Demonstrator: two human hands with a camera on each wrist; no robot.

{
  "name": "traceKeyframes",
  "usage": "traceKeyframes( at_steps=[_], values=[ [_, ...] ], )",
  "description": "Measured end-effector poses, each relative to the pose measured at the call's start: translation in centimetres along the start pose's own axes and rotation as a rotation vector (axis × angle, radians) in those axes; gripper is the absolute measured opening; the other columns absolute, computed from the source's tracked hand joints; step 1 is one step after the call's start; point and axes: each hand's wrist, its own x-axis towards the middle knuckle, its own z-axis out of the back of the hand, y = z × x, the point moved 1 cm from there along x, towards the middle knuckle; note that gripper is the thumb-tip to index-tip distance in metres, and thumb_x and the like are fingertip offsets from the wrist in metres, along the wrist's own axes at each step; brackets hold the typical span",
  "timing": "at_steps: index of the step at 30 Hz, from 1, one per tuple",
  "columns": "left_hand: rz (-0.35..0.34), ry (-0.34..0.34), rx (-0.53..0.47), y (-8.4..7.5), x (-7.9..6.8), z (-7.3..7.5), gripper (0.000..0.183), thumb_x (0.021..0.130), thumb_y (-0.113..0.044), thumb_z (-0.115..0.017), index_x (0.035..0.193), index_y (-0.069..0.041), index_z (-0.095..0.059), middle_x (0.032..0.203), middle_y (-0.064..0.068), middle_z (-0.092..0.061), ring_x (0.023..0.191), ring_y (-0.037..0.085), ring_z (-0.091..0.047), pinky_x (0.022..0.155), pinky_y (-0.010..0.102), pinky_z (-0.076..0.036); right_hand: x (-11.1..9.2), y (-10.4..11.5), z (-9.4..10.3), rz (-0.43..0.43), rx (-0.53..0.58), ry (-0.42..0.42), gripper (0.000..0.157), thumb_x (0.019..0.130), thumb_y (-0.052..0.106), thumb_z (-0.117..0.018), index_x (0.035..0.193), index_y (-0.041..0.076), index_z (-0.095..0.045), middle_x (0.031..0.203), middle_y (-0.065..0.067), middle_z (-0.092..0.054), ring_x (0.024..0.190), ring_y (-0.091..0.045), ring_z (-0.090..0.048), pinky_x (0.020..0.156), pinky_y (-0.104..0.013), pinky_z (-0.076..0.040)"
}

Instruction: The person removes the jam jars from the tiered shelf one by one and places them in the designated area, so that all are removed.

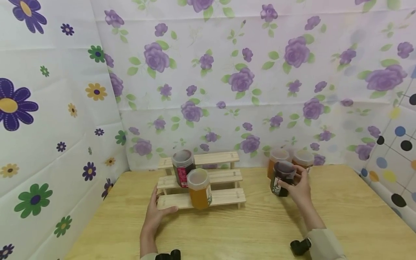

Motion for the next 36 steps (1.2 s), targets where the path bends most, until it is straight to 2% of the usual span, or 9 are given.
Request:
traceKeyframes(
  at_steps=[6, 12, 16, 18, 22, 25, 30, 33, 36],
  values=[
    [-0.014, -0.003, 0.001, -0.1, 0.1, -0.1, 0.120, 0.074, -0.009, -0.083, 0.158, -0.030, 0.000, 0.158, 0.025, -0.017, 0.146, 0.047, -0.018, 0.120, 0.064, -0.015, -0.2, 0.4, 0.1, -0.011, 0.052, 0.037, 0.086, 0.086, 0.008, -0.074, 0.151, 0.012, -0.018, 0.152, -0.022, -0.030, 0.140, -0.038, -0.036, 0.110, -0.052, -0.039],
    [-0.022, 0.002, -0.004, -0.1, 0.5, -0.1, 0.120, 0.073, -0.010, -0.084, 0.158, -0.030, -0.003, 0.157, 0.023, -0.021, 0.147, 0.044, -0.017, 0.121, 0.062, -0.013, -0.6, 1.3, 0.2, 0.034, 0.011, 0.054, 0.092, 0.089, 0.018, -0.072, 0.156, 0.012, -0.010, 0.157, -0.022, -0.023, 0.143, -0.038, -0.029, 0.114, -0.053, -0.034],
    [-0.029, 0.004, 0.008, -0.3, 0.5, 0.0, 0.118, 0.074, -0.012, -0.084, 0.158, -0.031, -0.003, 0.158, 0.023, -0.020, 0.147, 0.044, -0.017, 0.120, 0.063, -0.014, -1.1, 2.9, -0.2, 0.115, -0.019, -0.001, 0.086, 0.088, 0.020, -0.073, 0.155, 0.009, -0.019, 0.158, -0.023, -0.023, 0.146, -0.041, -0.024, 0.118, -0.057, -0.027],
    [-0.032, 0.001, 0.014, -0.4, 0.5, 0.1, 0.118, 0.074, -0.012, -0.084, 0.158, -0.031, -0.003, 0.159, 0.023, -0.017, 0.147, 0.045, -0.015, 0.120, 0.064, -0.014, -1.6, 4.0, -0.7, 0.133, -0.024, -0.028, 0.082, 0.088, 0.022, -0.072, 0.154, 0.009, -0.025, 0.157, -0.023, -0.024, 0.144, -0.043, -0.026, 0.116, -0.059, -0.029],
    [-0.022, -0.004, 0.010, -0.4, 0.4, 0.2, 0.118, 0.074, -0.011, -0.083, 0.158, -0.031, -0.003, 0.161, 0.023, -0.012, 0.148, 0.045, -0.012, 0.120, 0.064, -0.013, -2.9, 6.3, -2.2, 0.119, -0.003, -0.063, 0.075, 0.089, 0.028, -0.072, 0.151, 0.013, -0.032, 0.155, -0.021, -0.028, 0.136, -0.043, -0.035, 0.107, -0.060, -0.036],
    [-0.008, -0.001, 0.002, -0.2, 0.3, 0.1, 0.118, 0.074, -0.010, -0.084, 0.158, -0.031, -0.003, 0.161, 0.023, -0.012, 0.148, 0.045, -0.013, 0.120, 0.063, -0.014, -3.5, 7.7, -3.5, 0.124, 0.019, -0.054, 0.071, 0.090, 0.028, -0.071, 0.149, 0.014, -0.035, 0.155, -0.017, -0.029, 0.139, -0.040, -0.032, 0.112, -0.058, -0.035],
    [-0.002, -0.010, -0.012, -0.1, 0.1, 0.0, 0.119, 0.073, -0.008, -0.084, 0.158, -0.031, -0.005, 0.158, 0.023, -0.019, 0.145, 0.045, -0.022, 0.120, 0.062, -0.019, -3.8, 10.0, -6.9, 0.160, 0.042, 0.054, 0.069, 0.090, 0.025, -0.071, 0.148, 0.013, -0.037, 0.158, -0.013, -0.028, 0.149, -0.036, -0.021, 0.122, -0.055, -0.020],
    [-0.007, -0.013, -0.010, -0.1, 0.1, 0.0, 0.119, 0.073, -0.008, -0.084, 0.158, -0.032, -0.005, 0.156, 0.023, -0.021, 0.144, 0.045, -0.025, 0.120, 0.061, -0.021, -4.2, 11.4, -9.5, 0.171, 0.071, 0.158, 0.072, 0.088, 0.026, -0.072, 0.149, 0.014, -0.035, 0.159, -0.011, -0.029, 0.149, -0.036, -0.021, 0.123, -0.055, -0.019],
    [-0.007, -0.012, -0.004, -0.1, 0.0, 0.1, 0.119, 0.073, -0.009, -0.084, 0.158, -0.034, -0.004, 0.156, 0.022, -0.022, 0.144, 0.044, -0.026, 0.120, 0.060, -0.021, -4.8, 13.0, -12.4, 0.231, 0.093, 0.275, 0.073, 0.088, 0.025, -0.072, 0.149, 0.013, -0.034, 0.157, -0.011, -0.032, 0.148, -0.035, -0.024, 0.123, -0.053, -0.021]
  ],
)
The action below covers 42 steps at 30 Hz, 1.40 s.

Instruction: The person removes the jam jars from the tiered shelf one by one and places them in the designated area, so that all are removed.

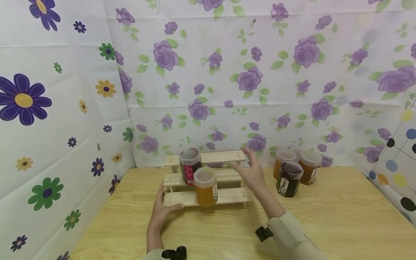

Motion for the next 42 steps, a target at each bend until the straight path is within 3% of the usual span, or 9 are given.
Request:
traceKeyframes(
  at_steps=[3, 9, 15, 18, 29, 35, 42],
  values=[
    [-0.006, -0.004, -0.001, -0.1, 0.1, 0.1, 0.119, 0.073, -0.009, -0.084, 0.158, -0.034, -0.004, 0.156, 0.022, -0.023, 0.144, 0.044, -0.027, 0.120, 0.060, -0.022, 0.8, 1.6, -3.2, 0.051, 0.014, 0.106, 0.073, 0.088, 0.024, -0.072, 0.149, 0.012, -0.033, 0.157, -0.012, -0.033, 0.148, -0.035, -0.026, 0.122, -0.052, -0.025],
    [-0.003, 0.004, 0.001, 0.0, 0.2, 0.2, 0.120, 0.073, -0.009, -0.084, 0.158, -0.032, -0.003, 0.158, 0.023, -0.020, 0.147, 0.045, -0.018, 0.120, 0.063, -0.017, 2.6, 3.2, -8.5, 0.049, 0.056, 0.292, 0.076, 0.088, 0.023, -0.072, 0.152, 0.015, -0.030, 0.158, -0.017, -0.031, 0.146, -0.039, -0.030, 0.118, -0.055, -0.031],
    [-0.011, 0.006, 0.004, 0.1, 0.2, 0.1, 0.120, 0.073, -0.010, -0.084, 0.158, -0.030, -0.002, 0.156, 0.023, -0.023, 0.145, 0.046, -0.021, 0.120, 0.063, -0.017, 3.8, 3.4, -10.9, 0.094, -0.134, 0.424, 0.080, 0.088, 0.035, -0.072, 0.153, 0.019, -0.030, 0.152, -0.014, -0.041, 0.135, -0.038, -0.046, 0.107, -0.056, -0.044],
    [-0.006, 0.003, 0.005, 0.1, 0.3, 0.2, 0.120, 0.073, -0.010, -0.084, 0.158, -0.030, -0.002, 0.156, 0.023, -0.022, 0.144, 0.045, -0.024, 0.120, 0.062, -0.020, 4.2, 3.4, -11.2, 0.093, -0.170, 0.439, 0.079, 0.087, 0.038, -0.072, 0.153, 0.019, -0.032, 0.149, -0.014, -0.044, 0.131, -0.036, -0.050, 0.106, -0.054, -0.045],
    [0.000, -0.003, -0.001, 0.3, 0.1, 0.1, 0.119, 0.072, -0.010, -0.085, 0.158, -0.033, -0.005, 0.149, 0.021, -0.030, 0.134, 0.041, -0.040, 0.117, 0.058, -0.029, 4.8, 3.0, -11.1, 0.000, -0.078, 0.441, 0.085, 0.082, 0.032, -0.079, 0.152, 0.017, -0.033, 0.150, -0.014, -0.041, 0.133, -0.037, -0.047, 0.105, -0.051, -0.046],
    [-0.007, 0.000, -0.025, 0.3, 0.1, 0.1, 0.120, 0.072, -0.009, -0.085, 0.158, -0.032, -0.005, 0.150, 0.020, -0.029, 0.137, 0.041, -0.037, 0.118, 0.059, -0.026, 5.0, 2.9, -11.1, -0.023, -0.070, 0.391, 0.087, 0.076, 0.032, -0.084, 0.148, 0.013, -0.040, 0.145, -0.014, -0.047, 0.132, -0.036, -0.049, 0.105, -0.051, -0.047],
    [-0.010, -0.003, -0.023, 0.1, -0.1, 0.0, 0.120, 0.072, -0.007, -0.085, 0.158, -0.030, -0.004, 0.153, 0.024, -0.024, 0.141, 0.045, -0.029, 0.119, 0.062, -0.021, 4.7, 3.2, -10.4, -0.013, 0.054, 0.322, 0.081, 0.074, 0.026, -0.086, 0.144, 0.020, -0.046, 0.140, -0.008, -0.053, 0.123, -0.030, -0.058, 0.101, -0.047, -0.051]
  ],
)
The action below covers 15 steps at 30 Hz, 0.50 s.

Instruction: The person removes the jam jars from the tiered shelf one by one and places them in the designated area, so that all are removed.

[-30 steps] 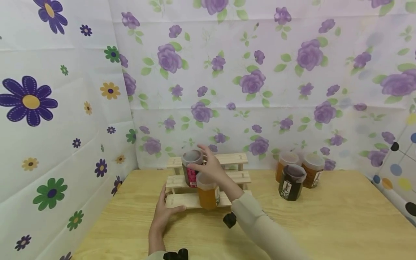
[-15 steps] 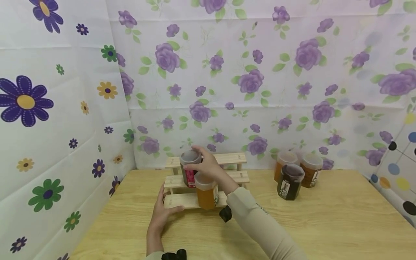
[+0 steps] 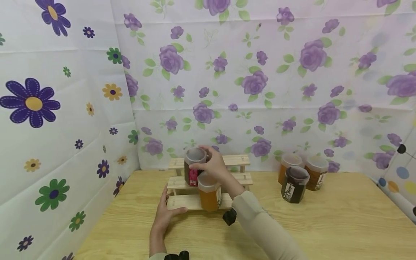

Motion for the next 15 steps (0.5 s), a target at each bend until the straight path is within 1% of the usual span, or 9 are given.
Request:
traceKeyframes(
  at_steps=[1, 3, 6, 8, 11, 15],
  values=[
    [0.000, -0.001, 0.000, 0.0, 0.0, 0.0, 0.121, 0.072, -0.007, -0.085, 0.158, -0.030, -0.004, 0.153, 0.023, -0.024, 0.142, 0.045, -0.027, 0.119, 0.063, -0.020, -0.1, 0.2, 0.1, 0.017, 0.016, -0.015, 0.081, 0.074, 0.025, -0.086, 0.144, 0.021, -0.046, 0.140, -0.007, -0.053, 0.122, -0.029, -0.058, 0.101, -0.046, -0.051],
    [-0.004, -0.001, -0.003, 0.1, 0.0, -0.1, 0.121, 0.071, -0.007, -0.085, 0.158, -0.029, -0.005, 0.153, 0.023, -0.025, 0.142, 0.046, -0.027, 0.119, 0.062, -0.020, -0.1, 0.7, 0.3, 0.066, 0.026, -0.054, 0.081, 0.074, 0.023, -0.086, 0.144, 0.020, -0.046, 0.137, -0.008, -0.055, 0.119, -0.028, -0.059, 0.101, -0.044, -0.052],
    [-0.004, 0.002, -0.011, 0.3, 0.1, -0.3, 0.121, 0.071, -0.007, -0.085, 0.158, -0.028, -0.006, 0.152, 0.022, -0.027, 0.140, 0.045, -0.031, 0.118, 0.062, -0.024, 0.0, 1.6, 1.2, 0.134, 0.048, -0.129, 0.082, 0.073, 0.020, -0.087, 0.144, 0.018, -0.046, 0.134, -0.010, -0.058, 0.117, -0.028, -0.060, 0.100, -0.043, -0.052],
    [-0.002, 0.006, -0.018, 0.4, 0.1, -0.4, 0.120, 0.070, -0.007, -0.086, 0.158, -0.028, -0.006, 0.150, 0.021, -0.028, 0.139, 0.044, -0.034, 0.117, 0.062, -0.026, 0.1, 2.2, 2.1, 0.171, 0.070, -0.186, 0.084, 0.072, 0.018, -0.087, 0.144, 0.015, -0.045, 0.134, -0.011, -0.059, 0.118, -0.029, -0.060, 0.102, -0.042, -0.052],
    [-0.005, 0.012, -0.016, 0.4, 0.1, -0.3, 0.121, 0.070, -0.008, -0.086, 0.158, -0.029, -0.006, 0.150, 0.020, -0.028, 0.138, 0.044, -0.035, 0.116, 0.063, -0.026, -0.1, 2.9, 3.9, 0.214, 0.128, -0.257, 0.085, 0.072, 0.015, -0.086, 0.145, 0.012, -0.044, 0.136, -0.012, -0.059, 0.121, -0.029, -0.059, 0.105, -0.041, -0.050],
    [-0.016, 0.014, -0.008, 0.3, 0.1, 0.1, 0.121, 0.071, -0.008, -0.085, 0.158, -0.029, -0.004, 0.152, 0.020, -0.028, 0.139, 0.045, -0.033, 0.118, 0.063, -0.024, -1.1, 3.5, 6.4, 0.245, 0.177, -0.322, 0.085, 0.073, 0.014, -0.086, 0.146, 0.014, -0.043, 0.139, -0.010, -0.057, 0.124, -0.026, -0.057, 0.109, -0.042, -0.046]
  ],
)
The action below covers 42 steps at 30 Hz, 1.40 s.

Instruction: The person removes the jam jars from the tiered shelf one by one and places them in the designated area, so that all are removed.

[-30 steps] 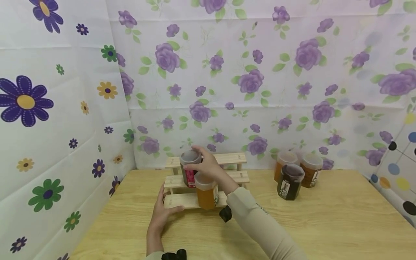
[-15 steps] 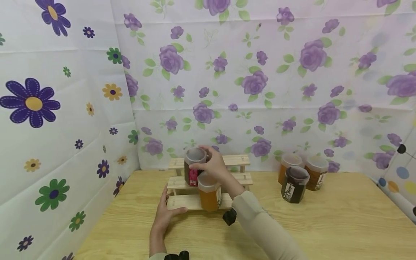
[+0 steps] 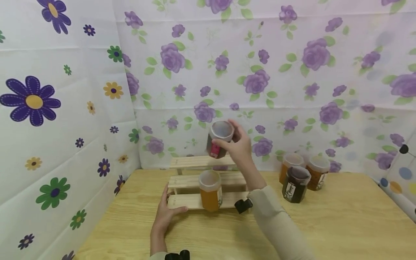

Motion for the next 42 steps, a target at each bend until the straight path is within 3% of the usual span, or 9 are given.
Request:
traceKeyframes(
  at_steps=[4, 9, 14, 20, 31, 42],
  values=[
    [0.006, 0.002, 0.005, -0.2, 0.0, -0.1, 0.121, 0.071, -0.006, -0.084, 0.158, -0.030, -0.003, 0.152, 0.020, -0.027, 0.140, 0.045, -0.032, 0.120, 0.060, -0.022, -1.4, 0.7, 3.5, -0.055, 0.056, -0.100, 0.082, 0.074, 0.011, -0.085, 0.145, 0.022, -0.045, 0.139, -0.006, -0.058, 0.121, -0.020, -0.057, 0.107, -0.037, -0.047],
    [0.005, 0.004, 0.018, -0.4, 0.0, -0.3, 0.121, 0.072, -0.006, -0.084, 0.158, -0.027, -0.001, 0.153, 0.021, -0.027, 0.141, 0.046, -0.031, 0.120, 0.060, -0.021, -4.1, 0.8, 7.6, -0.165, 0.144, -0.226, 0.076, 0.077, 0.007, -0.081, 0.142, 0.027, -0.047, 0.138, -0.002, -0.057, 0.117, -0.012, -0.055, 0.097, -0.024, -0.050],
    [0.025, 0.006, 0.036, 0.0, -0.3, -0.4, 0.122, 0.072, -0.009, -0.084, 0.158, -0.025, 0.001, 0.154, 0.023, -0.024, 0.143, 0.048, -0.024, 0.120, 0.063, -0.016, -6.1, 0.1, 11.0, -0.217, 0.118, -0.291, 0.073, 0.080, 0.010, -0.080, 0.142, 0.025, -0.046, 0.138, 0.001, -0.055, 0.117, -0.009, -0.053, 0.089, -0.015, -0.051],
    [0.047, -0.005, 0.047, 0.1, -0.4, -0.5, 0.123, 0.072, -0.008, -0.083, 0.158, -0.024, 0.003, 0.154, 0.023, -0.024, 0.144, 0.048, -0.019, 0.119, 0.066, -0.012, -6.4, 0.0, 14.4, -0.170, 0.194, -0.398, 0.067, 0.079, 0.007, -0.080, 0.139, 0.017, -0.052, 0.132, 0.003, -0.060, 0.118, -0.010, -0.053, 0.089, -0.011, -0.050],
    [0.043, -0.009, 0.051, -0.1, 0.0, -0.7, 0.123, 0.073, -0.007, -0.083, 0.158, -0.027, 0.003, 0.154, 0.023, -0.024, 0.142, 0.046, -0.025, 0.121, 0.060, -0.016, -6.7, 0.9, 19.5, -0.137, 0.248, -0.580, 0.067, 0.072, 0.001, -0.084, 0.131, 0.018, -0.057, 0.124, 0.004, -0.065, 0.115, -0.012, -0.053, 0.082, -0.013, -0.052],
    [0.034, 0.015, 0.044, -0.3, 0.0, -0.5, 0.123, 0.074, -0.006, -0.081, 0.158, -0.029, 0.005, 0.152, 0.024, -0.024, 0.142, 0.045, -0.027, 0.122, 0.059, -0.017, -7.3, -0.8, 23.9, -0.110, 0.304, -0.786, 0.070, 0.065, -0.003, -0.087, 0.129, 0.013, -0.060, 0.123, 0.002, -0.064, 0.118, -0.013, -0.052, 0.087, -0.014, -0.052]
  ],
)
